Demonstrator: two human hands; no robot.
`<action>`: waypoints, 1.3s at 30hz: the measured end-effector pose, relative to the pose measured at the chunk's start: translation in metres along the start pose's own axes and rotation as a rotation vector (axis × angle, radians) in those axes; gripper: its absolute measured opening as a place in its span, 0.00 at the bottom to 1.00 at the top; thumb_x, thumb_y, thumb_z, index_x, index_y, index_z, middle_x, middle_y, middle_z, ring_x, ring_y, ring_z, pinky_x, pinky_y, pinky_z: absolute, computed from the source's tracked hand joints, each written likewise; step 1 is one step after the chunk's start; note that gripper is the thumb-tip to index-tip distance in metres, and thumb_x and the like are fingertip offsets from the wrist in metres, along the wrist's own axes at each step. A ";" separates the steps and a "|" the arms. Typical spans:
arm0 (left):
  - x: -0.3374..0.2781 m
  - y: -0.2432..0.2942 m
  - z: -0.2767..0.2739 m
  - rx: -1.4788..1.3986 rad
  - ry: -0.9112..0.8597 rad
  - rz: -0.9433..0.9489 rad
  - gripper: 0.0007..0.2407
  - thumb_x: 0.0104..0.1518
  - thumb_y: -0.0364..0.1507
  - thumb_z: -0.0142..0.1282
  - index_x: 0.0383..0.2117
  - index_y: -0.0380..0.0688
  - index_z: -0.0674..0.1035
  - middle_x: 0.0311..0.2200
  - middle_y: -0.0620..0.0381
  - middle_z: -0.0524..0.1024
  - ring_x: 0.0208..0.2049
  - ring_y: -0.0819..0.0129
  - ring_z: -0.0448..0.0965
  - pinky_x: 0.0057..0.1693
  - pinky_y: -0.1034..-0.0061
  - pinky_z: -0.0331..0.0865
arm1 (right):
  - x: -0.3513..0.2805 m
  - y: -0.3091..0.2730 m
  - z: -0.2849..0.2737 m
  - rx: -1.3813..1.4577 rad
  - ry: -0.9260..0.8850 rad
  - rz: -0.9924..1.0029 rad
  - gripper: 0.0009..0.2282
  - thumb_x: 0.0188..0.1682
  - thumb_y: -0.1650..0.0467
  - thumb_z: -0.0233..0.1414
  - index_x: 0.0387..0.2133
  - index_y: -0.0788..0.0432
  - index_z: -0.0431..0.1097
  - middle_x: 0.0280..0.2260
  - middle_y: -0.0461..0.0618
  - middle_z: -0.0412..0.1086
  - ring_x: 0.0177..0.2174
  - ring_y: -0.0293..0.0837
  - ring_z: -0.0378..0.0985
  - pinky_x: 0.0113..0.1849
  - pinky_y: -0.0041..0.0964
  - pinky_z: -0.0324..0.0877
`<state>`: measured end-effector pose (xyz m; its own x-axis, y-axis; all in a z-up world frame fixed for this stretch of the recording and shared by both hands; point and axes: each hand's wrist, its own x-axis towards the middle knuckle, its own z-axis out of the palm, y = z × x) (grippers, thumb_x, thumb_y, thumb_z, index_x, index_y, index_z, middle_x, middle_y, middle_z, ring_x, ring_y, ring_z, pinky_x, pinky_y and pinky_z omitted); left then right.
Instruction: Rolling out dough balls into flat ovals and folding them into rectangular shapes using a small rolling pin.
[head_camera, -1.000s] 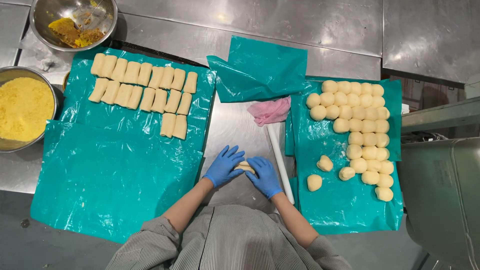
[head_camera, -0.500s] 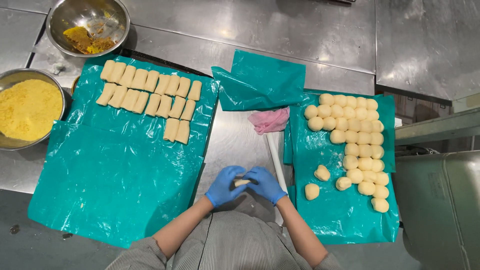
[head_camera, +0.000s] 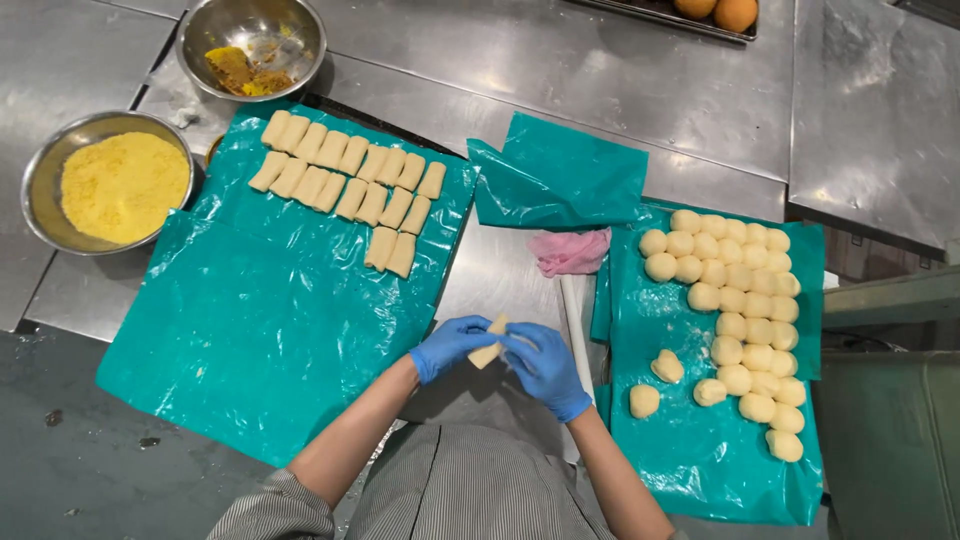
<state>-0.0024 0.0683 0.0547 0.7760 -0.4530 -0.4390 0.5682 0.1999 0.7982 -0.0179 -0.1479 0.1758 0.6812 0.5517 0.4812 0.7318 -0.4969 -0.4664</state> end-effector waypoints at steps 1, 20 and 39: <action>-0.002 0.000 -0.003 -0.002 0.013 0.003 0.13 0.58 0.30 0.61 0.46 0.35 0.81 0.40 0.58 0.80 0.41 0.77 0.78 0.50 0.81 0.71 | 0.000 -0.003 0.003 0.010 -0.003 -0.009 0.15 0.43 0.73 0.59 0.46 0.56 0.74 0.44 0.53 0.74 0.46 0.52 0.76 0.47 0.44 0.70; -0.006 0.061 -0.077 0.146 0.382 0.182 0.17 0.55 0.32 0.65 0.47 0.36 0.80 0.40 0.58 0.81 0.41 0.75 0.78 0.49 0.80 0.72 | 0.003 0.038 0.087 0.923 0.073 0.999 0.21 0.52 0.69 0.53 0.59 0.62 0.66 0.45 0.50 0.76 0.41 0.40 0.78 0.44 0.35 0.74; 0.050 0.024 -0.313 0.745 0.968 0.004 0.23 0.45 0.40 0.71 0.44 0.37 0.83 0.42 0.42 0.83 0.43 0.52 0.83 0.51 0.63 0.75 | -0.091 0.052 0.109 0.967 0.025 1.126 0.20 0.56 0.67 0.46 0.61 0.61 0.65 0.44 0.53 0.78 0.39 0.41 0.81 0.43 0.36 0.78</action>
<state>0.1363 0.3225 -0.0771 0.8415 0.4440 -0.3077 0.5158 -0.4910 0.7021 -0.0438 -0.1507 0.0271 0.8754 0.1719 -0.4519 -0.4569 -0.0117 -0.8895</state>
